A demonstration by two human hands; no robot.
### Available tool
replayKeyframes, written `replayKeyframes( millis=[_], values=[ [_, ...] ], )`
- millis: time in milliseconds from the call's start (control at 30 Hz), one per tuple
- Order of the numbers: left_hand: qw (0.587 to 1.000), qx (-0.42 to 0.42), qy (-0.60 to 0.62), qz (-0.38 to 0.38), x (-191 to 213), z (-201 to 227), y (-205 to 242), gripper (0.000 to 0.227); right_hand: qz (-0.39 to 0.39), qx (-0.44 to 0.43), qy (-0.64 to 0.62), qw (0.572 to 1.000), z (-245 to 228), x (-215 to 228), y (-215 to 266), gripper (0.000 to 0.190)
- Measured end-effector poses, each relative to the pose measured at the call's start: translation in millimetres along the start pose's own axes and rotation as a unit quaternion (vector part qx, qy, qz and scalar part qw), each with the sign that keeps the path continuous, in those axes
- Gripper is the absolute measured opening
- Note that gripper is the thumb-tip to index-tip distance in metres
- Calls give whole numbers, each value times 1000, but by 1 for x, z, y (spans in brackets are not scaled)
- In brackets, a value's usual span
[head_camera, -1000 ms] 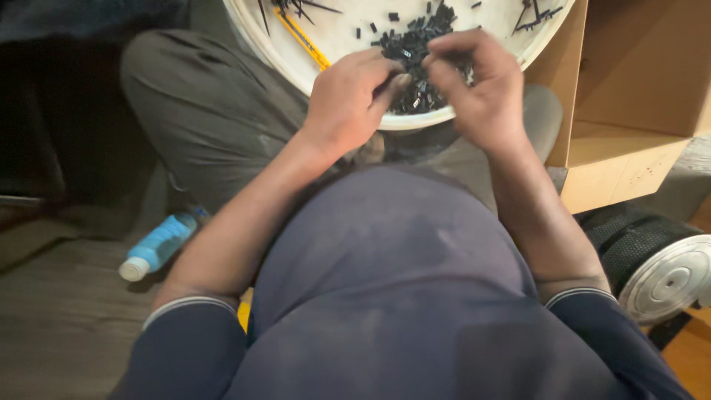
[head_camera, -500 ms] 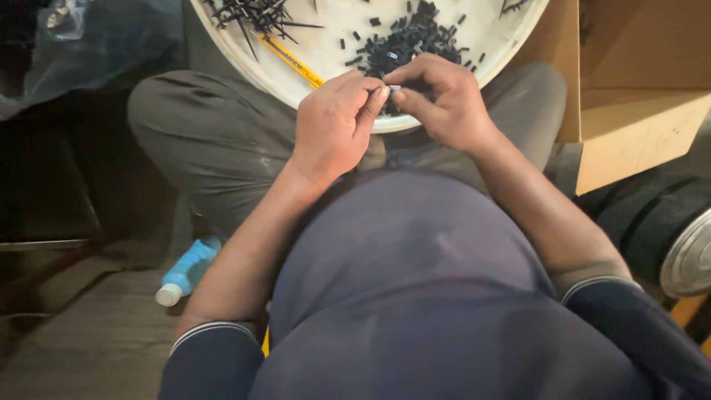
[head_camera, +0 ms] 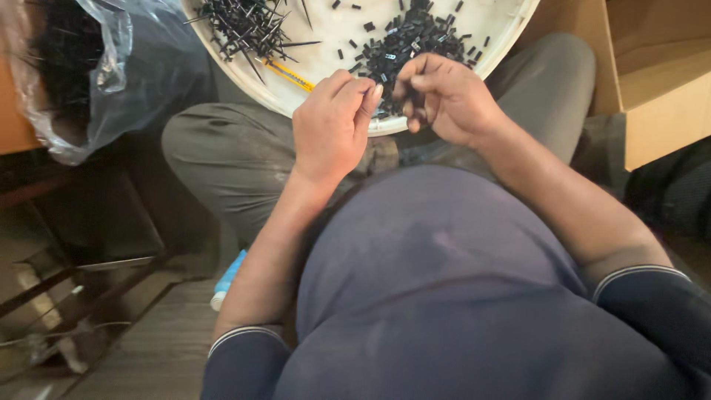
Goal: The person sits cross-legged on the floor and repeatedly picks up nails and small black plastic pieces from a white basin. They insert the plastic pieces onto the nails by hand and place the assembled units into a cardboard box to the right.
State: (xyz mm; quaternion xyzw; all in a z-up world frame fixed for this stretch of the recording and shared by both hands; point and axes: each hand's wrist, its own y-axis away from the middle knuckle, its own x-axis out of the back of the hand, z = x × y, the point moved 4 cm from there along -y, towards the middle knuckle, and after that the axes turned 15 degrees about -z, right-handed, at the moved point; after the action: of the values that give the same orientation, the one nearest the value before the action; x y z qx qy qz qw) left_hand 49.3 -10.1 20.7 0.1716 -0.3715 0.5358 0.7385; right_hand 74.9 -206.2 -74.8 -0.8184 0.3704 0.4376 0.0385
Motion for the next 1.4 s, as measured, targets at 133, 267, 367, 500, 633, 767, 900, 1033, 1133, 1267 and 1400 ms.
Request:
replayKeyframes(
  millis=[133,267,367,500,633,767,900,1033,1133,1267,1400],
  values=[
    [999,2,2,-34,-6,-3,1,14,11,-35,115,993,5,-10,2,14],
    [995,56,75,-46,-19,-13,3,21,32,15,495,868,-9,-21,4,11],
    [926,196,319,-50,-39,-37,5,30,-10,182,678,713,-18,-38,11,13],
    [827,262,497,-17,-55,-51,10,39,43,197,567,799,-24,-25,15,12],
    [893,206,400,12,-43,-43,11,48,-1,80,-27,996,-11,-2,4,13],
    [939,168,298,26,-28,-26,6,35,-33,31,-35,998,-2,-6,0,21],
    [956,150,253,2,-22,-14,3,31,-37,39,182,982,2,-11,2,21],
    [954,102,280,-28,-21,-4,1,28,-9,87,420,903,2,-8,2,20],
    [996,17,80,-20,-15,9,1,24,113,-17,414,903,17,5,-4,27],
    [1000,-21,3,-14,-13,19,1,19,119,26,117,986,19,17,-5,26],
    [1000,12,-9,19,-5,13,0,18,65,-7,-1,998,16,19,-3,14]
  ],
)
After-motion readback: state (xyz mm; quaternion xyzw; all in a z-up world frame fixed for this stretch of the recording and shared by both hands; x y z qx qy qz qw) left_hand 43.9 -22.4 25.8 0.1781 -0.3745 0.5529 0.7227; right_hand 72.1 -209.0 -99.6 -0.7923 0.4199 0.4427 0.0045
